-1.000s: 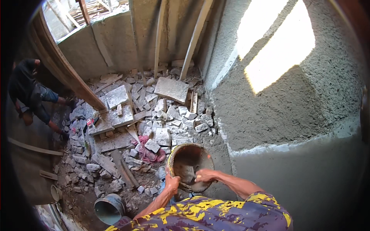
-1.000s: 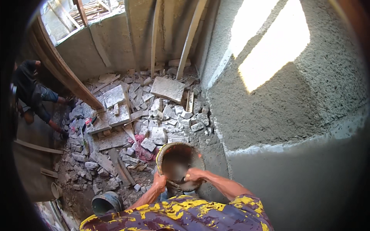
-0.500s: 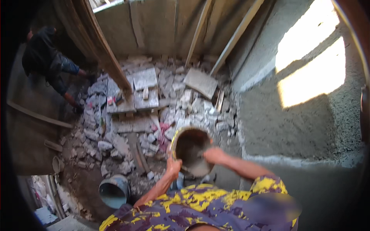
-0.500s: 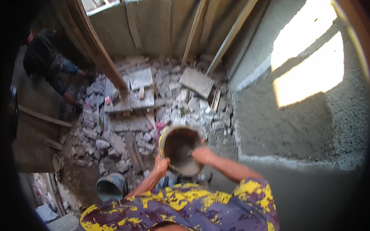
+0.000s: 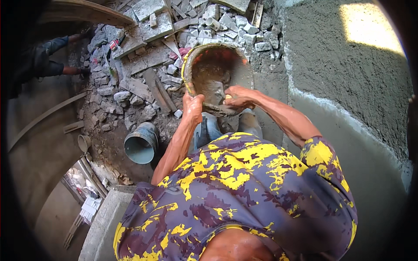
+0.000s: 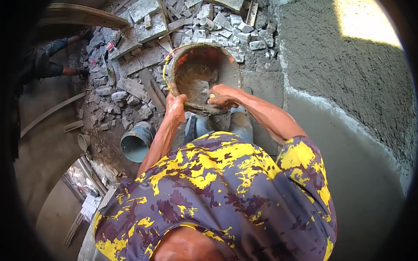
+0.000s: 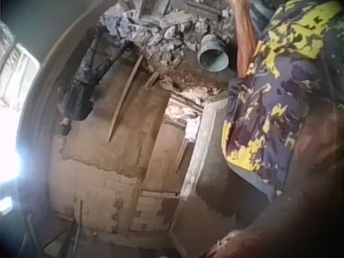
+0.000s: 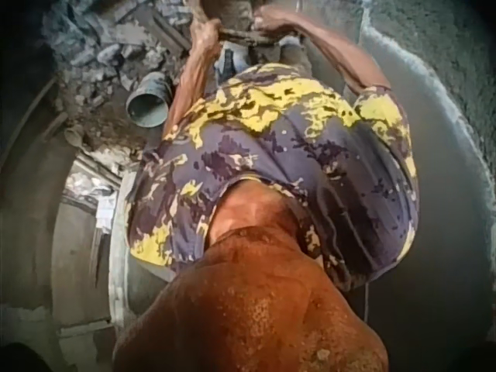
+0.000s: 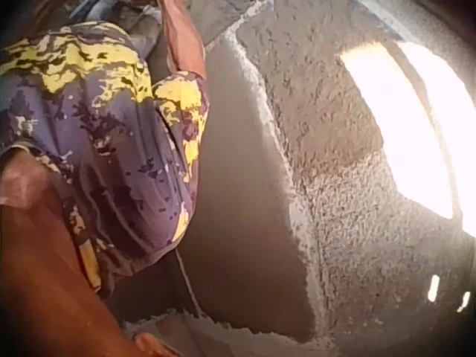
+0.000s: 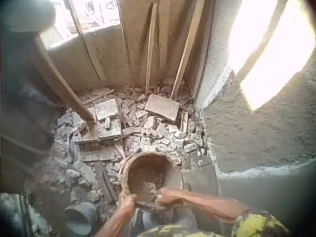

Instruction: The person mixes mortar in a bucket with water, then uses a trowel to scoop and apply the mortar onto a wall, smoothing the surface.

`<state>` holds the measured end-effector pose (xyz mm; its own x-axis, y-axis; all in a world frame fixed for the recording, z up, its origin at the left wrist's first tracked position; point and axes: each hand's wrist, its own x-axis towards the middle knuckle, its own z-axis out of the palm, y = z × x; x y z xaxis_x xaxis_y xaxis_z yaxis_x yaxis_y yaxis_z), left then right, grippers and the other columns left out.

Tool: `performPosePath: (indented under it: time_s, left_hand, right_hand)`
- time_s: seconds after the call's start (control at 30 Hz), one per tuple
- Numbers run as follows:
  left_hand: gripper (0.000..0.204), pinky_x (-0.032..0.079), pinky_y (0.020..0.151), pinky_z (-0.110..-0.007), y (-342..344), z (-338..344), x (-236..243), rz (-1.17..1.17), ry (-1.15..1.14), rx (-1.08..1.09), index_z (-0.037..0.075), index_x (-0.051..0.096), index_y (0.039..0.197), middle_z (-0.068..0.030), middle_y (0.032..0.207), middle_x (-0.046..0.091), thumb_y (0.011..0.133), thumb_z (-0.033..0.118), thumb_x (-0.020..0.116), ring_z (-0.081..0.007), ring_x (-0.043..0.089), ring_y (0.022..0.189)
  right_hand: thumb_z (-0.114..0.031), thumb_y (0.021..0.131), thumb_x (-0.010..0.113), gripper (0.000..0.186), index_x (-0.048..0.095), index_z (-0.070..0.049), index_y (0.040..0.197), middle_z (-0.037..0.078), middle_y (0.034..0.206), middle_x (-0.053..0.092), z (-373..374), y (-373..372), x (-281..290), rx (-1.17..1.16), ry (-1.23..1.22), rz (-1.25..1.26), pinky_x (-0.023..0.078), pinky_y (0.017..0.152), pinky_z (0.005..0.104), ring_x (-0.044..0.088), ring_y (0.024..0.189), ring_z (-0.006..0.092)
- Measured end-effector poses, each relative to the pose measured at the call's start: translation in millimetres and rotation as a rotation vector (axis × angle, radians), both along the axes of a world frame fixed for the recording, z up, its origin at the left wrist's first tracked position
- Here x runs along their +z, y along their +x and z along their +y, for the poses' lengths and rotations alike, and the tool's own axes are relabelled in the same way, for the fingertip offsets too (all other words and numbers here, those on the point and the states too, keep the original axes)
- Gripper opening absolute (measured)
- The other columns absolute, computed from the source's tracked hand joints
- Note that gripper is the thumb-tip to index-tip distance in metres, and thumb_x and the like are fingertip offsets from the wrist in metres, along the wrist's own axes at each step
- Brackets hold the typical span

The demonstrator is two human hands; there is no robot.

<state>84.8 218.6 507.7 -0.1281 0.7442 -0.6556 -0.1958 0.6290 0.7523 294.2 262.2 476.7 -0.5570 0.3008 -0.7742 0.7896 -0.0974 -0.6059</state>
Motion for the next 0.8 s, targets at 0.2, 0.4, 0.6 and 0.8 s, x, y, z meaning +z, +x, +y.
performPosePath:
  time_s: [0.2,0.4,0.6,0.8]
  left_hand:
    - [0.028,0.035,0.059,-0.028,-2.3,-16.3,19.6,0.001,-0.047,-0.001,0.009,0.049,0.088,0.0016,0.074,0.043,0.064,-0.005,0.054,-0.0125,0.042,0.066]
    - [0.027,0.037,0.06,-0.028,49.4,-21.7,7.7,0.001,-0.052,0.0,0.008,0.049,0.086,0.0014,0.075,0.043,0.064,-0.006,0.054,-0.0127,0.044,0.069]
    - [0.027,0.037,0.06,-0.028,133.0,-53.2,20.0,-0.005,-0.071,0.062,0.007,0.05,0.088,0.0014,0.075,0.044,0.064,-0.006,0.053,-0.0128,0.044,0.068]
    - [0.031,0.033,0.058,-0.025,172.1,-66.8,36.4,0.075,-0.009,0.02,0.005,0.053,0.095,0.0023,0.073,0.044,0.065,-0.004,0.053,-0.0092,0.039,0.066]
  right_hand:
    - [-0.014,0.077,0.054,0.016,0.065,-0.003,0.08,0.017,0.074,0.066,25.8,29.0,40.8,0.038,0.962,-0.16,0.054,0.06,0.0417,0.067,0.067,0.029]
    - [-0.014,0.078,0.05,0.019,0.065,-0.003,0.076,0.015,0.067,0.065,-23.9,48.8,19.8,0.096,0.95,0.024,0.054,0.056,0.039,0.067,0.063,0.0297]
    - [-0.015,0.08,0.048,0.021,0.064,-0.008,0.069,0.013,0.065,0.064,7.8,162.8,37.3,0.125,1.135,-0.323,0.051,0.051,0.0429,0.065,0.06,0.0273]
    - [-0.022,0.075,0.058,0.022,0.064,-0.001,0.071,0.024,0.072,0.063,-50.0,197.7,-16.2,0.101,0.652,-0.162,0.053,0.065,0.0455,0.064,0.069,0.0388]
